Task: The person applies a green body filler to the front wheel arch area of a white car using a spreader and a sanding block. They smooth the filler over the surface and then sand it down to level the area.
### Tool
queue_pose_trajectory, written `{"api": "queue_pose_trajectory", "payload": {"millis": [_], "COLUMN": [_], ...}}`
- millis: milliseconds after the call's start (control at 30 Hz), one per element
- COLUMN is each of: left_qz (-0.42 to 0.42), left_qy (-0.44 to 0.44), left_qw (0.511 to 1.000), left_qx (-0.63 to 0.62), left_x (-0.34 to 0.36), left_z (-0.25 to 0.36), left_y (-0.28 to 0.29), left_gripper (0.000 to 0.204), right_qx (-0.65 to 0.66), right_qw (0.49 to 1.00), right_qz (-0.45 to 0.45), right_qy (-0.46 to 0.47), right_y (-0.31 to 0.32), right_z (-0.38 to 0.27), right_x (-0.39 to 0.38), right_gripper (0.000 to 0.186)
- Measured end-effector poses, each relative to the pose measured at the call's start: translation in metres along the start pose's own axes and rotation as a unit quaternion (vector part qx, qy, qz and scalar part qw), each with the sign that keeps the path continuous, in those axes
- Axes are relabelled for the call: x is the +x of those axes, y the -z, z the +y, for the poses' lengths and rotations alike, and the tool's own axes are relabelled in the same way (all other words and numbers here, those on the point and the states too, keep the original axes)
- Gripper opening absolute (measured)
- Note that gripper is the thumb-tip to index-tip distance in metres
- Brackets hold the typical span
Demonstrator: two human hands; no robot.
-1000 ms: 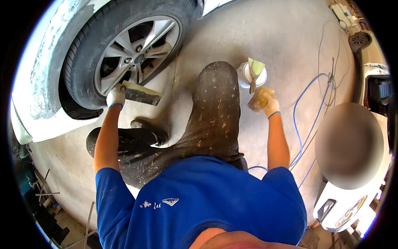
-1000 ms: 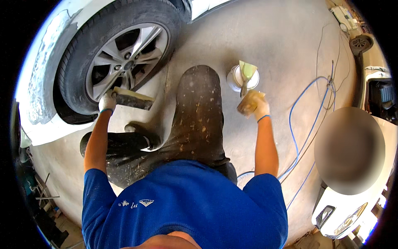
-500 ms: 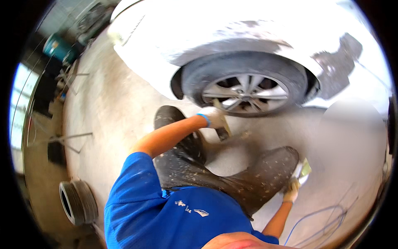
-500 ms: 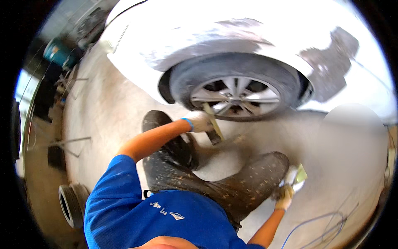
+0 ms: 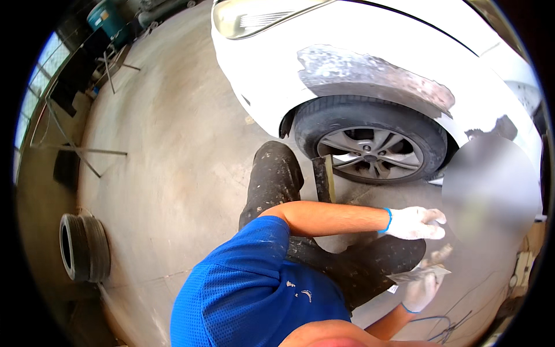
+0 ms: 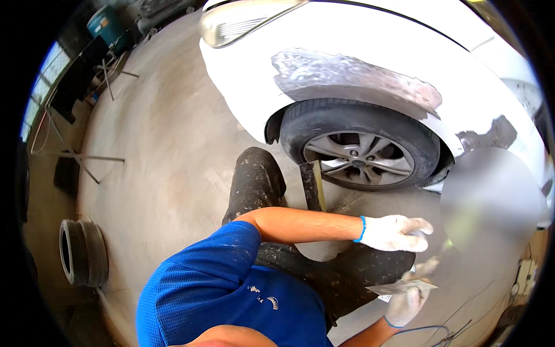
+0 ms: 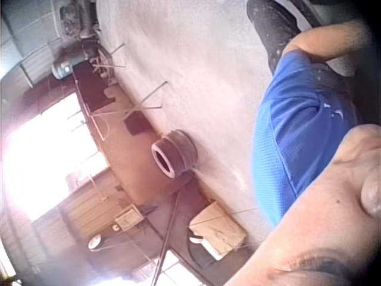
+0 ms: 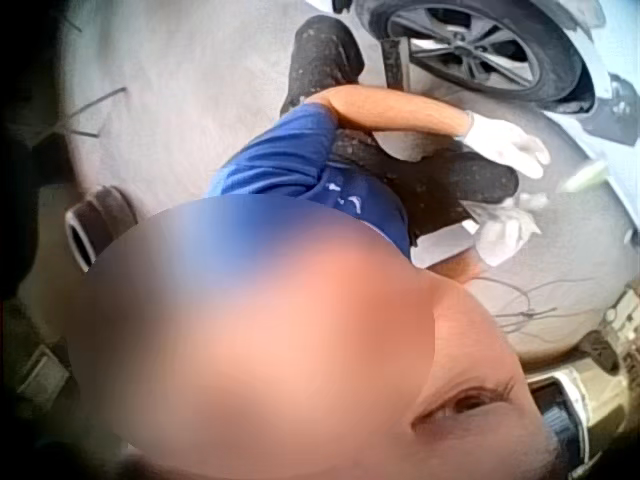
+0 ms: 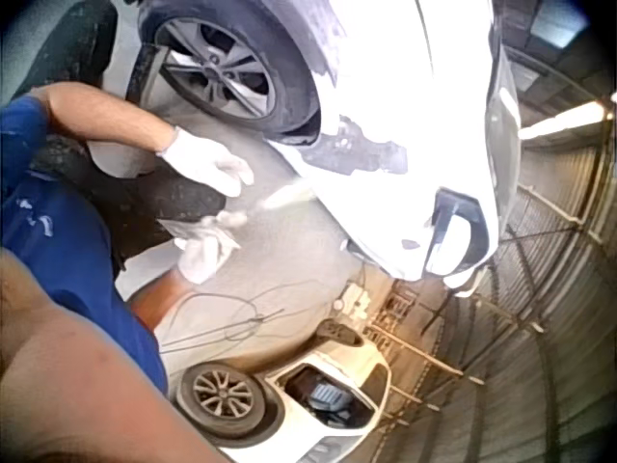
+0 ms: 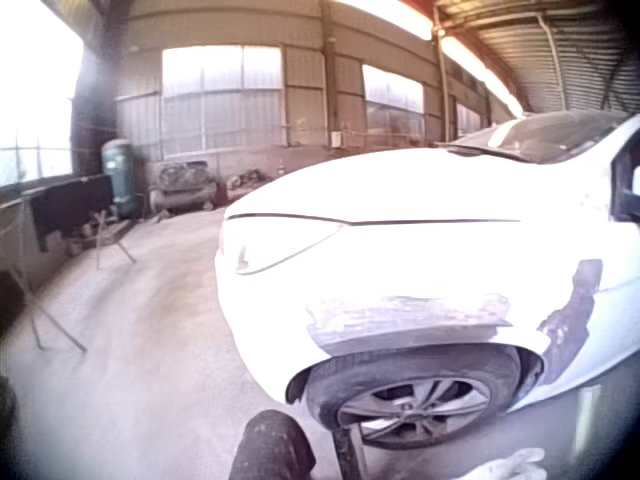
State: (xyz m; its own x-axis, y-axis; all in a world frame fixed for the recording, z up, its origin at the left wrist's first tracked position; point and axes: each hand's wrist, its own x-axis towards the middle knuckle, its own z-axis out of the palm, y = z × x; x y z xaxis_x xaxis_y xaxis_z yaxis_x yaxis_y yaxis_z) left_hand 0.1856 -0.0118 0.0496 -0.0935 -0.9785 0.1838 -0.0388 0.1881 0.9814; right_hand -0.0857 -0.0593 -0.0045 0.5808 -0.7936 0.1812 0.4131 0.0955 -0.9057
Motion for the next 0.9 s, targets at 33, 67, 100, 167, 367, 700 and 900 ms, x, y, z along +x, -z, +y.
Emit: {"api": "queue_pose_trajectory", "payload": {"millis": [33,67,100,167,367,700,900], "left_qz": [-0.003,0.001,-0.015,0.052,0.244,0.318,0.354], "left_qy": [-0.022,-0.035,-0.048,0.043,0.014,0.141,0.065], "left_qw": [1.0,0.999,0.997,0.968,0.944,0.924,0.928], "left_qx": [-0.005,-0.004,-0.051,-0.241,-0.223,-0.161,-0.097], "left_x": [-0.001,-0.007,-0.025,-0.054,-0.139,-0.189,-0.2], "left_z": [-0.003,-0.005,-0.005,0.005,-0.003,-0.013,0.0], "left_y": [-0.001,0.001,0.008,0.017,0.055,0.101,0.113], "left_gripper": [0.074,0.072,0.058,0.029,0.017,0.071,0.068], "right_qx": [-0.051,-0.091,-0.072,-0.033,0.044,0.361,0.225], "right_qw": [0.998,0.992,0.994,0.994,0.975,0.86,0.917], "right_qz": [-0.038,-0.079,-0.084,-0.037,0.0,-0.004,-0.021], "right_qy": [0.013,0.021,-0.01,-0.1,-0.218,-0.36,-0.329], "right_y": [-0.018,-0.041,-0.073,-0.105,-0.128,-0.17,-0.219], "right_z": [0.004,0.012,0.024,0.04,0.082,0.113,0.115], "right_x": [0.004,0.007,0.01,0.007,0.024,0.06,0.082], "right_gripper": [0.046,0.042,0.039,0.034,0.04,0.04,0.059]}}
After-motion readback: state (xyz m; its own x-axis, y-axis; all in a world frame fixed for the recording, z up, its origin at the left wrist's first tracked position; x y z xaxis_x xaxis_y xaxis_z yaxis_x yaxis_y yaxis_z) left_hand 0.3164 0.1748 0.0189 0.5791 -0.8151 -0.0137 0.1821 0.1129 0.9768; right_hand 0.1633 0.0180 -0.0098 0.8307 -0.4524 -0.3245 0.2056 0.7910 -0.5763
